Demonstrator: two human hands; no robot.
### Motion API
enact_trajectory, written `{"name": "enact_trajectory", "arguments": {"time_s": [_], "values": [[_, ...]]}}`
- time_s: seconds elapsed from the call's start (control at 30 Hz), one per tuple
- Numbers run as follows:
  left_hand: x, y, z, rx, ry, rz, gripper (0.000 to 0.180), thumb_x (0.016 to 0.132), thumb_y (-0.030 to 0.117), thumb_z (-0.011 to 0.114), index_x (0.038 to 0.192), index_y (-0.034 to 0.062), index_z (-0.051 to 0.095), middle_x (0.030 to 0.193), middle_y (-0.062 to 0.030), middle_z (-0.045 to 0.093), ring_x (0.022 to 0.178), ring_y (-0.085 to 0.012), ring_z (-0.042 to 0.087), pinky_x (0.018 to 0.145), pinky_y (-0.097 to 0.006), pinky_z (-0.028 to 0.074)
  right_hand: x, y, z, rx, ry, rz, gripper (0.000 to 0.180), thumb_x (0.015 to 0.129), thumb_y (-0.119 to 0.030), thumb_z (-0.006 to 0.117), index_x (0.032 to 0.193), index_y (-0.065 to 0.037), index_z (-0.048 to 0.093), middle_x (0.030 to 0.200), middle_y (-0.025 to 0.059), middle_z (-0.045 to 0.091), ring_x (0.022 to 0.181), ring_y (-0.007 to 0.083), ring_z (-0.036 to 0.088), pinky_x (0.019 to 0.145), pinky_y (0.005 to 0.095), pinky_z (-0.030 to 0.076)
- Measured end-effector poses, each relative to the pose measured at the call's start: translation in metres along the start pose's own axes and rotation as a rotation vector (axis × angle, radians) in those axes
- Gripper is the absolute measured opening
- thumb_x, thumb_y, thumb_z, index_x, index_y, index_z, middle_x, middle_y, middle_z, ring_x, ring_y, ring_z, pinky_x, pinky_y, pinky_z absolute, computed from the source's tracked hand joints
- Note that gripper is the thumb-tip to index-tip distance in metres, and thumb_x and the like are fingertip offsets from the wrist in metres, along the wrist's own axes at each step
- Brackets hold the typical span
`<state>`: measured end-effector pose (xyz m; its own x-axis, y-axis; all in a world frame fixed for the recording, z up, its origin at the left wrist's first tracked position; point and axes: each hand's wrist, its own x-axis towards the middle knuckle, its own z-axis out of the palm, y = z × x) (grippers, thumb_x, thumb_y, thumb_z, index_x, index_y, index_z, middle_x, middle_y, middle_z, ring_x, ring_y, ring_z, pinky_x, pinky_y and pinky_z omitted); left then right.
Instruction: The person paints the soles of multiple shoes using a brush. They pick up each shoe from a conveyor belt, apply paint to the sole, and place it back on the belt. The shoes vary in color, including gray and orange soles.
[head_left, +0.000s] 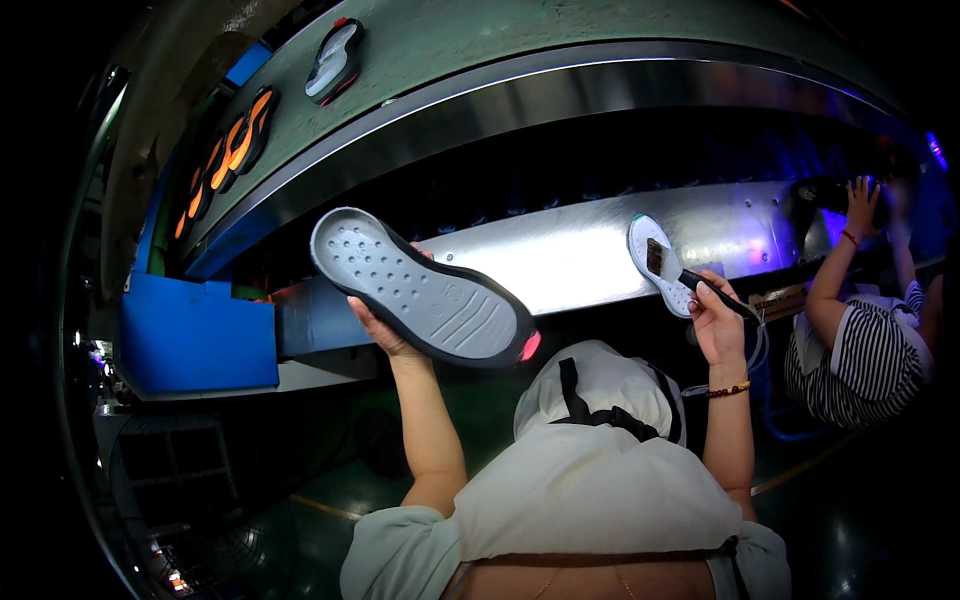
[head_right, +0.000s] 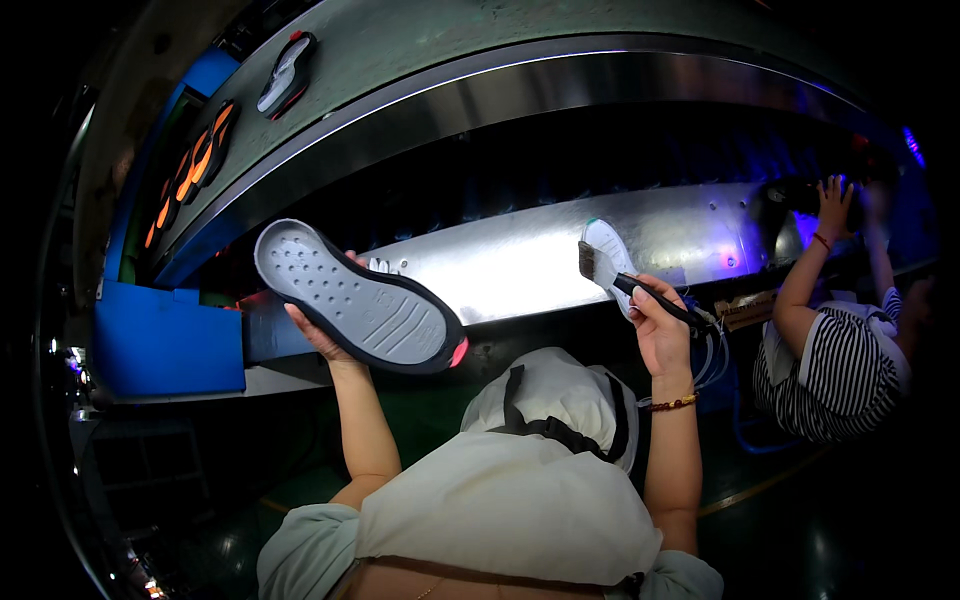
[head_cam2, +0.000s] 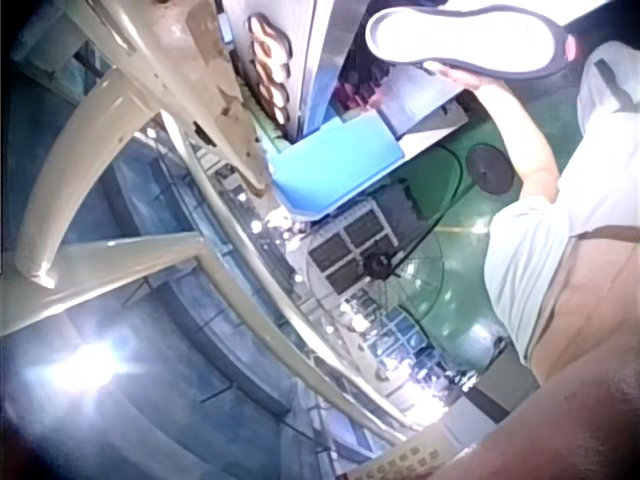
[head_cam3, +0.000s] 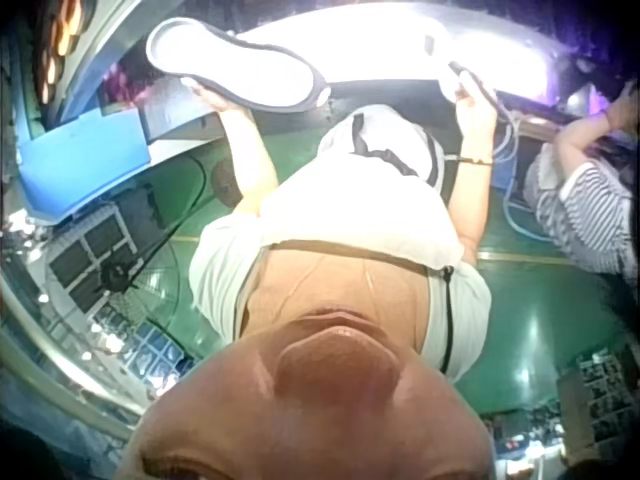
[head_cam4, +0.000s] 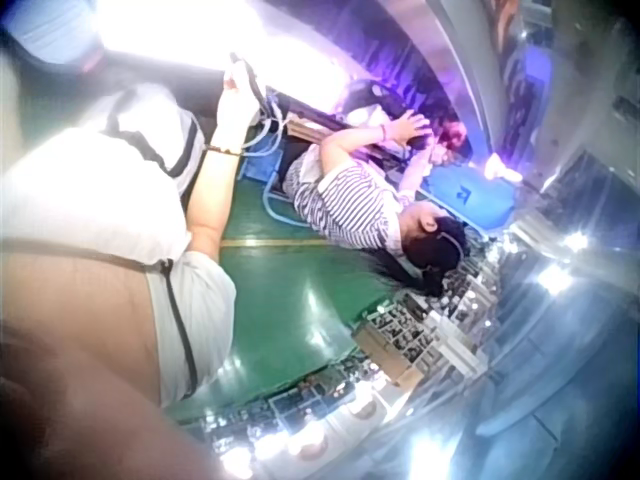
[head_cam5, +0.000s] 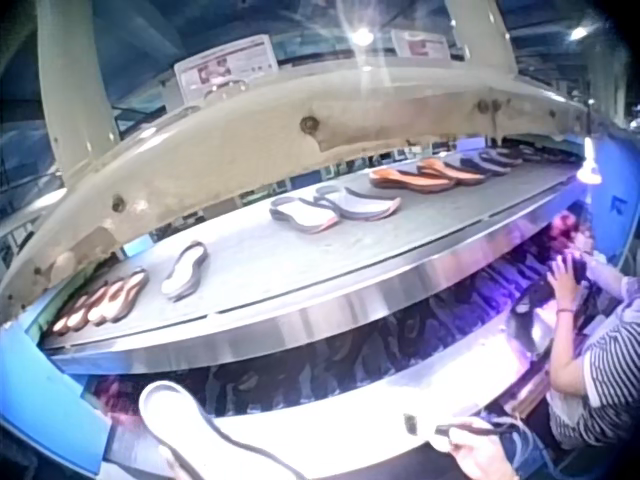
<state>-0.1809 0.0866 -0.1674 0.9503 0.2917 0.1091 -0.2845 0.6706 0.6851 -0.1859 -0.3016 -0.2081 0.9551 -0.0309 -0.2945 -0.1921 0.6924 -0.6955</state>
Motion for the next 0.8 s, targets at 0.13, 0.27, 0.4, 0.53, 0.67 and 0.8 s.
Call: {"name": "enact_trajectory", "arguments": {"time_s": [0.13,0.27,0.4,0.53,0.67,0.8], "values": [[-0.008,-0.035,0.004,-0.115,0.194,-0.125,0.077,0.074,0.064,0.041,0.125,0.0076,0.034,0.119,-0.0149,0.045,0.107,-0.0314,0.045,0.093,-0.042,0.035,-0.004,-0.004,0.009,-0.037,-0.027,-0.016,0.022,0.077,0.000,0.055,0.099,-0.002,0.050,0.098,0.0112,0.056,0.084,0.0153,0.055,0.072,0.0236,0.045],[-0.017,-0.078,0.014,-0.189,0.154,-0.462,0.083,0.073,0.070,0.032,0.123,0.0046,0.039,0.119,-0.0118,0.046,0.106,-0.0266,0.045,0.092,-0.039,0.037,-0.008,-0.013,0.026,-0.105,-0.173,-0.023,0.022,0.076,0.001,0.055,0.097,0.000,0.052,0.098,0.0140,0.057,0.090,0.0185,0.055,0.080,0.0260,0.043],[-0.022,-0.106,0.056,-0.247,-0.085,-0.661,0.091,0.071,0.075,0.016,0.120,0.0030,0.040,0.116,-0.0144,0.047,0.102,-0.0274,0.048,0.089,-0.039,0.039,-0.006,-0.023,0.054,-0.229,-0.365,-0.024,0.022,0.073,0.003,0.055,0.094,0.002,0.055,0.095,0.0163,0.058,0.092,0.0211,0.056,0.085,0.0299,0.042],[-0.027,-0.126,0.083,-0.211,-0.097,-0.741,0.088,0.072,0.074,0.012,0.123,0.0069,0.036,0.115,-0.0130,0.048,0.104,-0.0244,0.047,0.088,-0.038,0.039,0.013,-0.029,0.087,-0.454,-0.426,-0.078,0.019,0.073,0.003,0.056,0.092,0.005,0.057,0.090,0.0162,0.061,0.083,0.0193,0.059,0.079,0.0286,0.046],[-0.033,-0.138,0.097,-0.285,-0.213,-0.761,0.085,0.074,0.073,0.012,0.124,0.0072,0.035,0.114,-0.0111,0.048,0.104,-0.0225,0.047,0.088,-0.035,0.039,0.028,-0.037,0.110,-0.434,-0.384,-0.075,0.017,0.070,0.001,0.062,0.088,0.004,0.060,0.081,0.0102,0.062,0.072,0.0124,0.059,0.067,0.0218,0.048],[-0.038,-0.144,0.098,-0.262,-0.209,-0.760,0.083,0.076,0.071,0.011,0.124,0.0080,0.035,0.113,-0.0096,0.048,0.102,-0.0200,0.048,0.088,-0.033,0.039,0.037,-0.043,0.120,-0.606,-0.377,-0.197,0.014,0.070,0.001,0.063,0.085,0.003,0.061,0.079,0.0087,0.063,0.072,0.0110,0.059,0.068,0.0206,0.047]]}}
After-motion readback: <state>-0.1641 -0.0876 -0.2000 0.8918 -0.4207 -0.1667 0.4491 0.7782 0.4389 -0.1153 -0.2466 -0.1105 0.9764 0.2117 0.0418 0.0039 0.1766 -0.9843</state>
